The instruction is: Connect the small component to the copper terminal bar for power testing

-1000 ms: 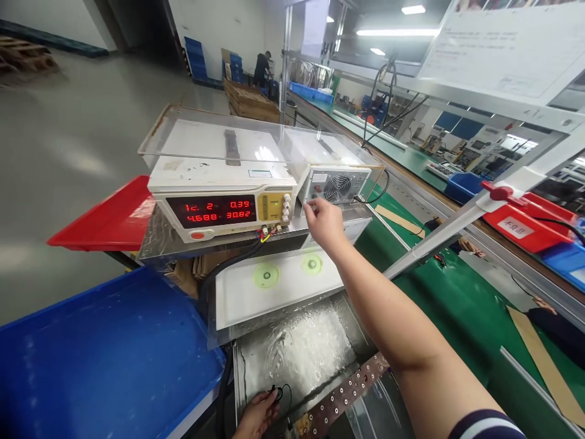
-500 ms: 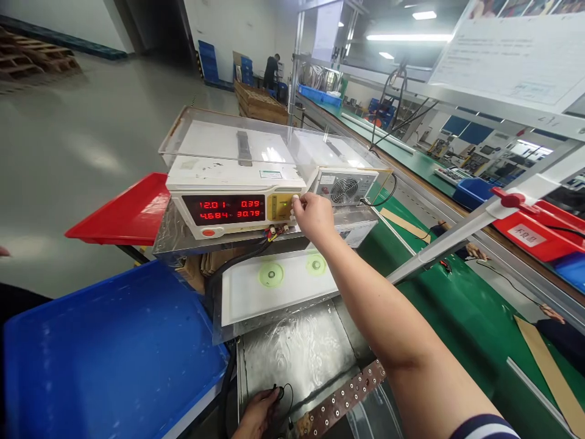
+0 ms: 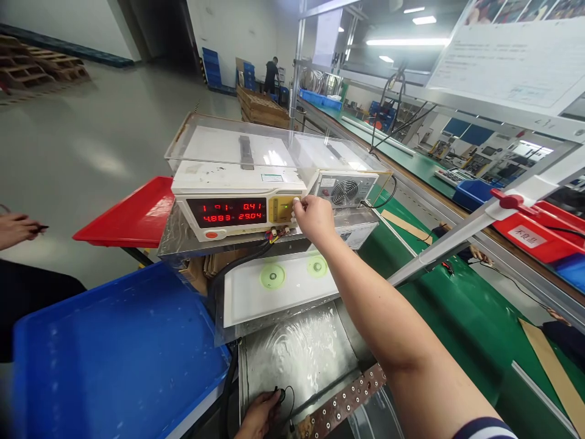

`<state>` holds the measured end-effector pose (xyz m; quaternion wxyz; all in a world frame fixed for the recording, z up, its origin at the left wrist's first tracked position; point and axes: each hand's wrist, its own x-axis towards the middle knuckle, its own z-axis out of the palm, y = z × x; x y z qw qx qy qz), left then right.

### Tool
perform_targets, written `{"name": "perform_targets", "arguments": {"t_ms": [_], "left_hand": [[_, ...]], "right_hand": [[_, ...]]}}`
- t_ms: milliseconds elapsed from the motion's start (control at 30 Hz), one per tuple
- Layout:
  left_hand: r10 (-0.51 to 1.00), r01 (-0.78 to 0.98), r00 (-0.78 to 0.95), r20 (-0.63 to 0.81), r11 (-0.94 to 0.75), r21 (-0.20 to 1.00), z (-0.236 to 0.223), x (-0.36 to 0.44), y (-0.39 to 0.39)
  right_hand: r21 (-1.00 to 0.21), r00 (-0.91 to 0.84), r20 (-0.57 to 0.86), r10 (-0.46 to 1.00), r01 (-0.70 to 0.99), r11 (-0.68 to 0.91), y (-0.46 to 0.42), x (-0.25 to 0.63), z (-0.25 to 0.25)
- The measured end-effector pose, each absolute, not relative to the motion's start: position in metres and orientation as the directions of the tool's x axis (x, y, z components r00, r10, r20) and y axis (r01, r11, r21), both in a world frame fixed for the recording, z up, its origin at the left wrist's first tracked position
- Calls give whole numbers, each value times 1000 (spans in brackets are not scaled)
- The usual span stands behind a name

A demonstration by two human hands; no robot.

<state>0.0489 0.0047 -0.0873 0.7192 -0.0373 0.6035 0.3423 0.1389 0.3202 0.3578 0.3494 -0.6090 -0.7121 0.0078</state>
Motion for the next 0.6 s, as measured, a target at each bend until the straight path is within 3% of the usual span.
{"name": "perform_targets", "arguments": {"t_ms": [600], "left_hand": [[463,-536,58,-885,762,364,-105,49,4]], "right_hand": [[-461,10,467,884,856,233,319,140,359]]}}
